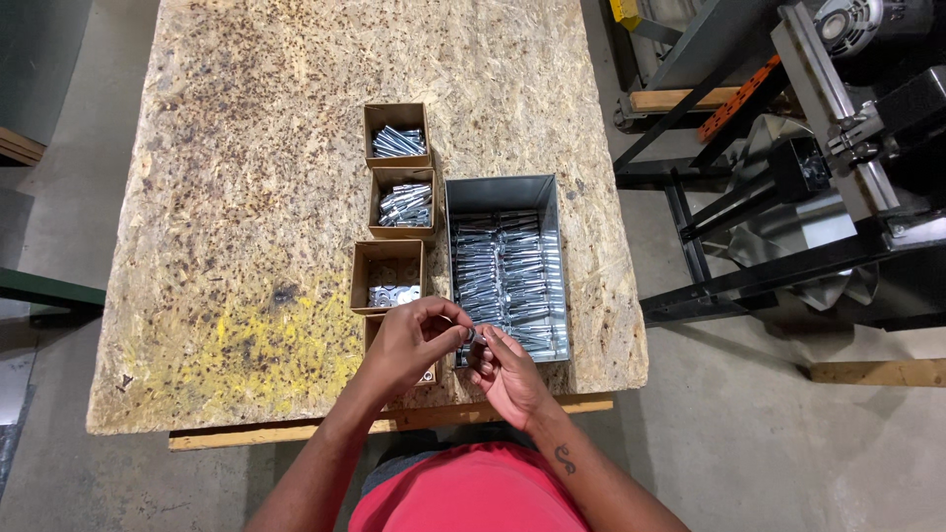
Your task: The person repeatedly picks a bolt from a cardboard box, threads a washer onto it, and places the assembled fastener into a metal bin. This process is repeated continuously throughout the clip.
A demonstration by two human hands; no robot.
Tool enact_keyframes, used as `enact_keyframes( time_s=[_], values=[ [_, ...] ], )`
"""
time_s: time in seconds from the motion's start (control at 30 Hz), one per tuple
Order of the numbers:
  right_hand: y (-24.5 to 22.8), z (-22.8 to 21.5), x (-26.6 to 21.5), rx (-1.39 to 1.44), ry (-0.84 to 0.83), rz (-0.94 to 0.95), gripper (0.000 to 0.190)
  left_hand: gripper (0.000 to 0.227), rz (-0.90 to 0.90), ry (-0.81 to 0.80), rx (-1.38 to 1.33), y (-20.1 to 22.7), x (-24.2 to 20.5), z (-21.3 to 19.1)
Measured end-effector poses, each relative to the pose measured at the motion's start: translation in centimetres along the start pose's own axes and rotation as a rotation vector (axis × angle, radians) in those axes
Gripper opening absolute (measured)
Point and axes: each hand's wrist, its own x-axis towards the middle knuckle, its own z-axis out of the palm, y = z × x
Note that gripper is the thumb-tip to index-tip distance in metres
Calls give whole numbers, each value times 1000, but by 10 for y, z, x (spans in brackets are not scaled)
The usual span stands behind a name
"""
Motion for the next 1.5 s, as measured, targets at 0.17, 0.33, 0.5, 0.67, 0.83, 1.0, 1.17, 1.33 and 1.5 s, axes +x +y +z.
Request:
enact_keyframes(
  time_s=[0.17,0.33,0.5,0.67,0.83,1.0,1.17,1.33,1.5],
  values=[
    [2,-11,4,4,16,-6,24,13,-9,23,42,-6,3,3],
    [4,-15,8,24,26,1,22,14,-4,41,44,-6,1,5],
    [2,-14,9,30,34,6,22,15,-5,52,4,-11,5,11],
    [-5,-4,8,15,54,-21,24,16,17,94,40,-6,5,14],
    [-5,-12,14,2,62,-49,23,21,66,107,190,3,6,27],
    [-11,-10,14,-15,64,-62,24,20,146,90,332,2,9,28],
    [-11,-17,19,19,73,-45,29,28,411,15,404,-29,20,30],
    [-19,-6,16,49,67,-70,23,33,409,17,399,18,13,33],
    [-23,-8,19,39,41,-63,25,24,200,115,530,-3,21,38]
  ],
)
